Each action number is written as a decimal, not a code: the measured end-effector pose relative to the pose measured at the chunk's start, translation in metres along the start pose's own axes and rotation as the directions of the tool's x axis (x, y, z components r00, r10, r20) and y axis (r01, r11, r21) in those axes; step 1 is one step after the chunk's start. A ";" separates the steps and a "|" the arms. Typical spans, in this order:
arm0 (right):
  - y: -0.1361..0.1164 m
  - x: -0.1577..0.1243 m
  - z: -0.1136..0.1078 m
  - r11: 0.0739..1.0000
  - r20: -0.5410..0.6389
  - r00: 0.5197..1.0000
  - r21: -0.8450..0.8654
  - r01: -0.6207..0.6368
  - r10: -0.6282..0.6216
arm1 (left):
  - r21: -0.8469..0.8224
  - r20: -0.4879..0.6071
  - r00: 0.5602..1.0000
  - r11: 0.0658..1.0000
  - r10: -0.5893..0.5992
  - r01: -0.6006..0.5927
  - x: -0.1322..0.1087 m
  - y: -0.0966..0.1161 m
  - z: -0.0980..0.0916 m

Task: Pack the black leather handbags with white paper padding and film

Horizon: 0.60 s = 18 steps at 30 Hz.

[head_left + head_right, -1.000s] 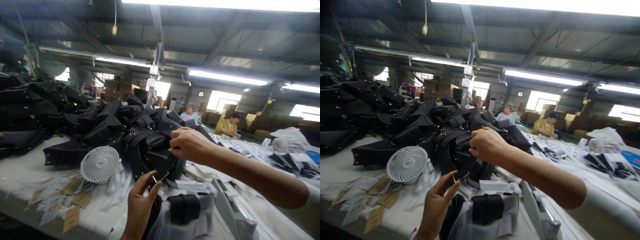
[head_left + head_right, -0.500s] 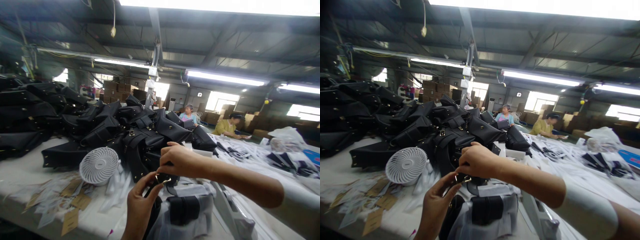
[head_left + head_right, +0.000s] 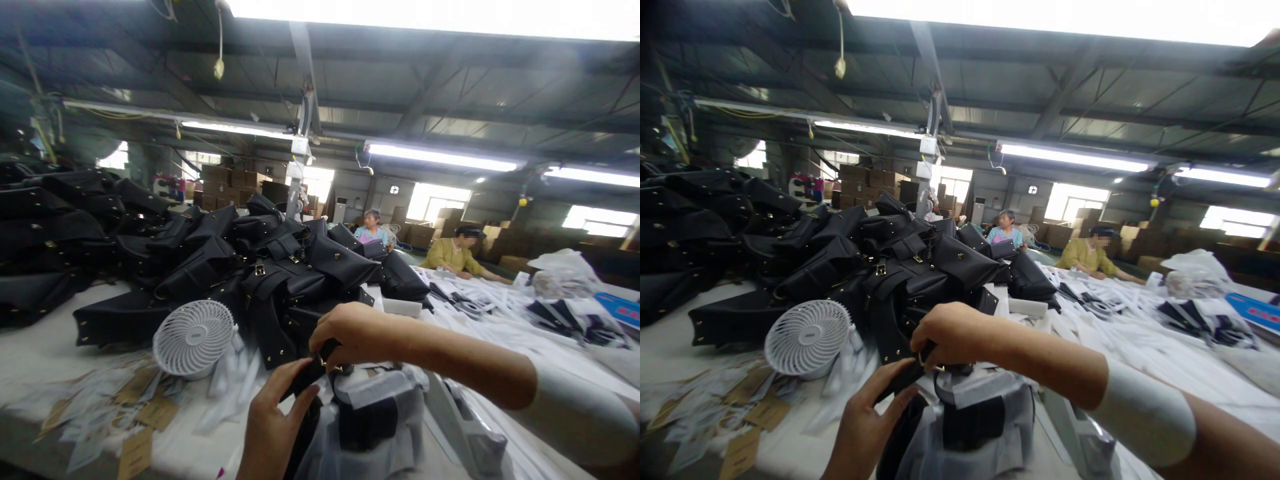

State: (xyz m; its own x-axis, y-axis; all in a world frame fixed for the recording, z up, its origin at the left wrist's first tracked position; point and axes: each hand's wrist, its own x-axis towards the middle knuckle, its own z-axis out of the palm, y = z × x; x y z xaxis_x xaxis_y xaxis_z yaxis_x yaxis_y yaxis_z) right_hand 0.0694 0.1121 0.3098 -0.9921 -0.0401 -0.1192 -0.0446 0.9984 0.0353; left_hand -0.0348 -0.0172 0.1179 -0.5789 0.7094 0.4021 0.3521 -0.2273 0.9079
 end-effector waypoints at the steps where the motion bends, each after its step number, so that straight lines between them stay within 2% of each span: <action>1: 0.002 -0.001 0.001 0.998 -0.110 0.993 0.040 0.040 -0.035 | -0.043 -0.002 0.999 0.998 -0.049 0.049 0.000 -0.003 -0.001; 3: 0.006 -0.007 0.005 0.980 -0.337 0.942 0.182 0.081 -0.015 | -0.174 -0.012 0.986 0.971 -0.168 0.164 0.000 -0.007 -0.005; 4: 0.007 -0.011 0.011 0.949 -0.401 0.914 0.305 0.075 0.057 | -0.251 -0.015 0.975 0.945 -0.221 0.210 0.000 -0.008 -0.006; 5: 0.008 -0.014 0.018 0.888 -0.405 0.901 0.456 0.053 0.154 | -0.321 -0.015 0.965 0.915 -0.263 0.245 0.000 -0.009 -0.007; 7: 0.009 -0.018 0.038 0.677 -0.265 0.922 0.736 0.005 0.282 | -0.414 -0.008 0.952 0.867 -0.307 0.277 0.000 -0.009 -0.008; 9: 0.006 -0.019 0.057 0.488 -0.102 0.963 0.872 -0.035 0.251 | -0.433 -0.004 0.952 0.858 -0.307 0.275 0.000 -0.009 -0.009; 10: 0.004 -0.018 0.065 0.439 -0.054 0.973 0.897 -0.050 0.223 | -0.426 -0.007 0.954 0.864 -0.300 0.269 0.000 -0.009 -0.009; 12: 0.000 -0.016 0.073 0.409 -0.044 0.975 0.911 -0.051 0.220 | -0.388 -0.032 0.959 0.888 -0.280 0.246 -0.001 -0.013 -0.012; 14: -0.003 -0.014 0.072 0.419 -0.087 0.964 0.908 -0.028 0.252 | -0.283 -0.093 0.966 0.937 -0.242 0.207 -0.006 -0.019 -0.020; 16: -0.003 -0.014 0.068 0.400 -0.129 0.955 0.916 0.012 0.267 | -0.101 -0.180 0.970 0.983 -0.167 0.150 -0.014 -0.026 -0.031; 18: -0.003 -0.013 0.067 0.355 -0.139 0.951 0.934 0.034 0.276 | 0.092 -0.225 0.972 0.991 -0.072 0.095 -0.026 -0.034 -0.042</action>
State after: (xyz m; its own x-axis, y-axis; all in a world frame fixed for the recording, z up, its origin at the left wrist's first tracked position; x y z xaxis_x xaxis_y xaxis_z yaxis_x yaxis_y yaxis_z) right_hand 0.0907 0.1123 0.2450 -0.9721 0.2322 0.0345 0.0607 0.3907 -0.9185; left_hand -0.0628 -0.0561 0.0812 -0.7532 0.5558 0.3519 0.3620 -0.0965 0.9272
